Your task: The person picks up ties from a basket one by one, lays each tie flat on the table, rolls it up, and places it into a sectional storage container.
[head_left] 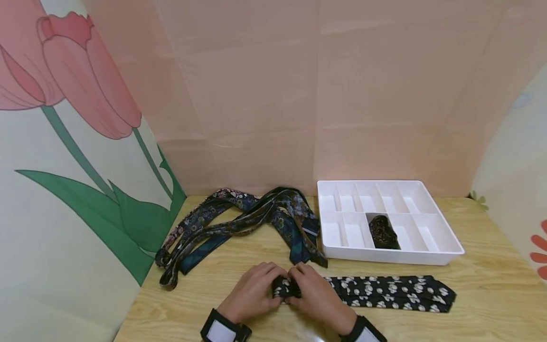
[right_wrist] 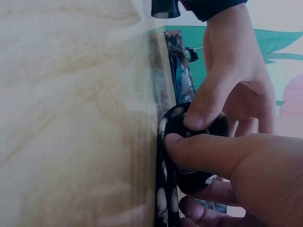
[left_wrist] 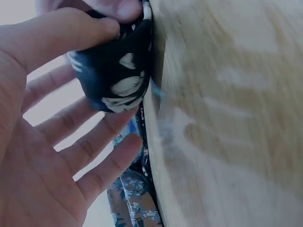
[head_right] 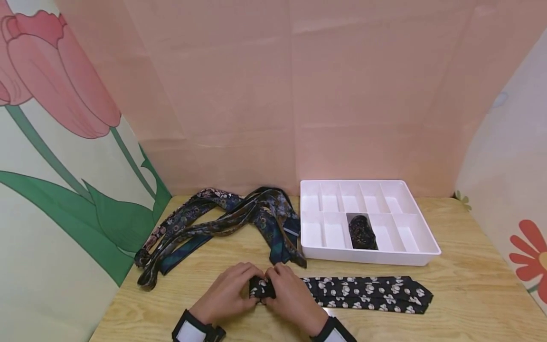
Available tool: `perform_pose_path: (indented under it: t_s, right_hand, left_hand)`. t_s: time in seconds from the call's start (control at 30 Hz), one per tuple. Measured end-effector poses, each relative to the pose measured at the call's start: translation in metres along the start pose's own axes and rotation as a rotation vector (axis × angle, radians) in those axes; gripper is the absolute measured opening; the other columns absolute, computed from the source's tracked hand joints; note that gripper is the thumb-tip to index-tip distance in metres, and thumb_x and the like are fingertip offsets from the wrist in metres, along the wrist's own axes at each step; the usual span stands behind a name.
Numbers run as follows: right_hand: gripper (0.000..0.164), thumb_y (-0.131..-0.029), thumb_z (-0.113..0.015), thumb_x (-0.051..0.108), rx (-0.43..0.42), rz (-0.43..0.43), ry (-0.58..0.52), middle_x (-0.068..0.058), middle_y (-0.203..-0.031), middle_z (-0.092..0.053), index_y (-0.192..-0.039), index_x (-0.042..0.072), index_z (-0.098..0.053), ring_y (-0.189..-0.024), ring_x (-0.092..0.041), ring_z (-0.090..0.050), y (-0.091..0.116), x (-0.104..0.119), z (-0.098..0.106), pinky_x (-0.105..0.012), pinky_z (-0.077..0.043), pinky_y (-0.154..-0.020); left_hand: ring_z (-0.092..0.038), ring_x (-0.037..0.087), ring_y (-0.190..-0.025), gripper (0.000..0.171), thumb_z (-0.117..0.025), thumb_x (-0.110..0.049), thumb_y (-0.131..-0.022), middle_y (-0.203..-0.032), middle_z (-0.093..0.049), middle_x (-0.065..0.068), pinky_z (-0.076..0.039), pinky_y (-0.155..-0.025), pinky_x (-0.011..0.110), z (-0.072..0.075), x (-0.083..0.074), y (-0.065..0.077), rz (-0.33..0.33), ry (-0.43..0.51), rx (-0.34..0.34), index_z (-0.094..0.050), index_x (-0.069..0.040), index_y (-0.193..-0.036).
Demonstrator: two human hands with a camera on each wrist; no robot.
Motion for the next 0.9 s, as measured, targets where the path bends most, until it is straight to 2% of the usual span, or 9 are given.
perform_pose_path:
  t_s: [0.27, 0.4, 0.6, 0.77, 0.83, 0.9]
  right_hand:
    - [0.052, -0.08, -0.092, 0.041, -0.011, 0.016, 0.024, 0.002, -0.112, -0.063, -0.121, 0.017, -0.07, -0.101, -0.016, -0.063, 0.003, -0.0013, -0.0003, -0.038, -0.058, -0.079]
    - [0.049, -0.08, -0.092, 0.038, -0.013, 0.012, 0.023, 0.004, -0.108, -0.061, -0.119, 0.016, -0.07, -0.1, -0.016, -0.063, 0.0056, -0.0037, -0.0016, -0.038, -0.057, -0.08]
    - [0.05, -0.083, -0.089, 0.046, 0.01, 0.009, -0.042, 0.006, -0.112, -0.061, -0.122, 0.019, -0.07, -0.1, -0.013, -0.062, 0.0074, -0.0059, -0.0039, -0.036, -0.057, -0.081]
    - [0.047, -0.082, -0.091, 0.04, 0.012, -0.003, -0.034, 0.007, -0.107, -0.058, -0.118, 0.018, -0.07, -0.096, -0.01, -0.058, 0.0091, -0.007, -0.0045, -0.034, -0.055, -0.078]
    - [0.049, -0.083, -0.09, 0.043, -0.002, -0.006, -0.029, 0.006, -0.109, -0.059, -0.119, 0.019, -0.069, -0.097, -0.01, -0.059, 0.0092, -0.0069, -0.0037, -0.034, -0.056, -0.078]
    - [0.05, -0.084, -0.089, 0.046, -0.022, 0.003, -0.03, 0.006, -0.112, -0.06, -0.121, 0.02, -0.068, -0.099, -0.011, -0.061, 0.0092, -0.0062, -0.0022, -0.034, -0.057, -0.08]
  left_hand:
    - [-0.059, 0.005, -0.106, 0.036, -0.089, -0.026, -0.084, -0.118, -0.066, -0.013, -0.055, -0.093, 0.028, -0.0002, -0.0018, -0.0012, -0.022, 0.014, -0.001, -0.073, -0.03, -0.116]
    - [-0.061, 0.005, -0.107, 0.04, -0.089, -0.024, -0.085, -0.119, -0.066, -0.011, -0.055, -0.093, 0.027, -0.0004, -0.0031, -0.0012, -0.013, 0.053, 0.015, -0.073, -0.029, -0.121]
    - [-0.062, 0.003, -0.106, 0.035, -0.087, -0.02, -0.086, -0.118, -0.065, -0.012, -0.056, -0.09, 0.023, 0.0006, -0.0033, -0.0015, -0.01, 0.076, 0.04, -0.076, -0.03, -0.118]
    - [-0.062, 0.001, -0.107, 0.04, -0.085, -0.017, -0.089, -0.122, -0.064, -0.012, -0.056, -0.091, 0.023, -0.001, -0.0029, -0.0013, 0.016, 0.168, 0.074, -0.071, -0.029, -0.124]
    - [-0.062, 0.0, -0.107, 0.037, -0.084, -0.018, -0.089, -0.122, -0.063, -0.013, -0.056, -0.091, 0.023, -0.0012, -0.0026, -0.0013, 0.024, 0.187, 0.075, -0.07, -0.029, -0.121]
    - [-0.062, 0.001, -0.106, 0.031, -0.085, -0.02, -0.09, -0.12, -0.064, -0.013, -0.056, -0.091, 0.023, -0.0003, -0.0027, -0.0019, 0.011, 0.166, 0.061, -0.073, -0.031, -0.115]
Point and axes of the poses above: each hand's wrist, its own y-axis away from the middle knuckle, its own z-axis out of the back of the hand, x = y × z, the point moved 5 cm from there along -y, towards the middle knuckle
